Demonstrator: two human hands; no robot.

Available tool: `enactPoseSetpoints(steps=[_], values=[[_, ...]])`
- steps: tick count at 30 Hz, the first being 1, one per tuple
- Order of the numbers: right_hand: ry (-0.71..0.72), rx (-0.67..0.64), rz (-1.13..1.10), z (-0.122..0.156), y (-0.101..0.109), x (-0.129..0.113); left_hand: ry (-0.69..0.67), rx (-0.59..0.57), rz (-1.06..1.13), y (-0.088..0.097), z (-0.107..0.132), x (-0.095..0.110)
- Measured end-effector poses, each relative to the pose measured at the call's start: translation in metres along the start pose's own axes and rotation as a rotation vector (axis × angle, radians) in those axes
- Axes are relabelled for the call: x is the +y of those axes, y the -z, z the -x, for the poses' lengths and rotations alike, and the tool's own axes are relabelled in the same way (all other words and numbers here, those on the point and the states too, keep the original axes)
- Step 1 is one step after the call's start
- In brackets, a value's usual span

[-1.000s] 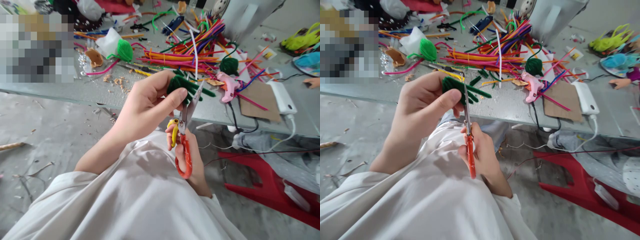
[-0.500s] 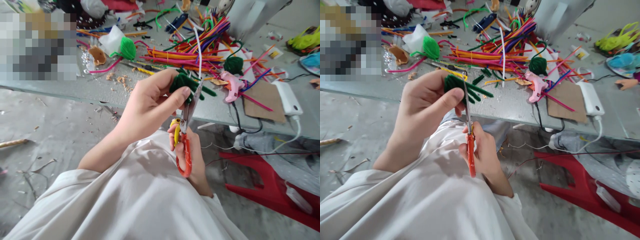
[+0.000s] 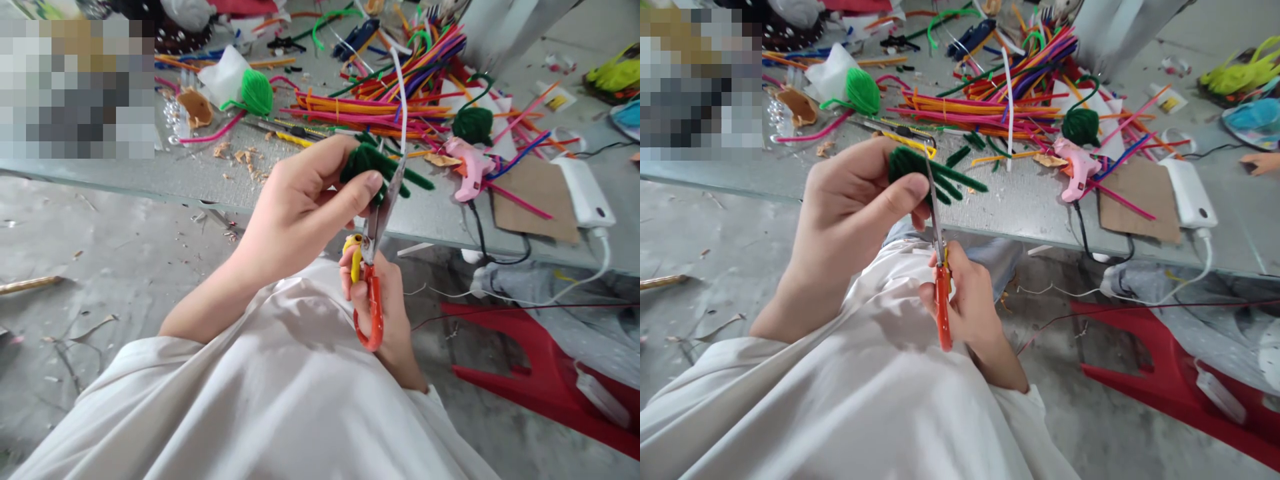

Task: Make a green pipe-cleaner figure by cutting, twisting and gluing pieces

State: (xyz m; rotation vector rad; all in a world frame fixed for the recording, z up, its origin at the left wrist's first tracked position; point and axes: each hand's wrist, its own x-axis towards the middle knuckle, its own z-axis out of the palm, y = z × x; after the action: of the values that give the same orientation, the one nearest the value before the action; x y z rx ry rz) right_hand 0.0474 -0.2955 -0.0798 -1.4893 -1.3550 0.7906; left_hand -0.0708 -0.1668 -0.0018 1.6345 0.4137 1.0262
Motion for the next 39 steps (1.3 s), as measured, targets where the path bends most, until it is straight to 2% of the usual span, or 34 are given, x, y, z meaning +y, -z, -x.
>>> enactPoseSetpoints(steps=[3,7,12,18,23,27,39], values=[[-0.010,0.024,-0.061,-0.001,-0.001,-0.001,-0.007,0.005,-0.018,0.000,0.000,-0.001],[-0.005,0.043,-0.034,-0.002,-0.001,-0.003,-0.045,-0.009,-0.022,0.000,-0.003,-0.008],[0.051,-0.003,-0.026,-0.006,-0.001,-0.002,-0.117,-0.015,0.049,0.000,-0.004,-0.014],[0.018,-0.033,-0.002,-0.008,0.000,0.003,-0.015,-0.003,-0.018,0.002,-0.001,-0.007],[0.047,0.001,-0.011,-0.009,0.000,-0.002,-0.082,0.016,-0.028,0.001,0.001,-0.008],[0.040,0.002,-0.028,-0.009,-0.001,-0.003,-0.017,0.025,-0.070,0.002,0.003,-0.006],[0.007,-0.001,-0.088,-0.010,-0.004,0.007,-0.029,0.022,-0.047,0.001,0.001,-0.008]])
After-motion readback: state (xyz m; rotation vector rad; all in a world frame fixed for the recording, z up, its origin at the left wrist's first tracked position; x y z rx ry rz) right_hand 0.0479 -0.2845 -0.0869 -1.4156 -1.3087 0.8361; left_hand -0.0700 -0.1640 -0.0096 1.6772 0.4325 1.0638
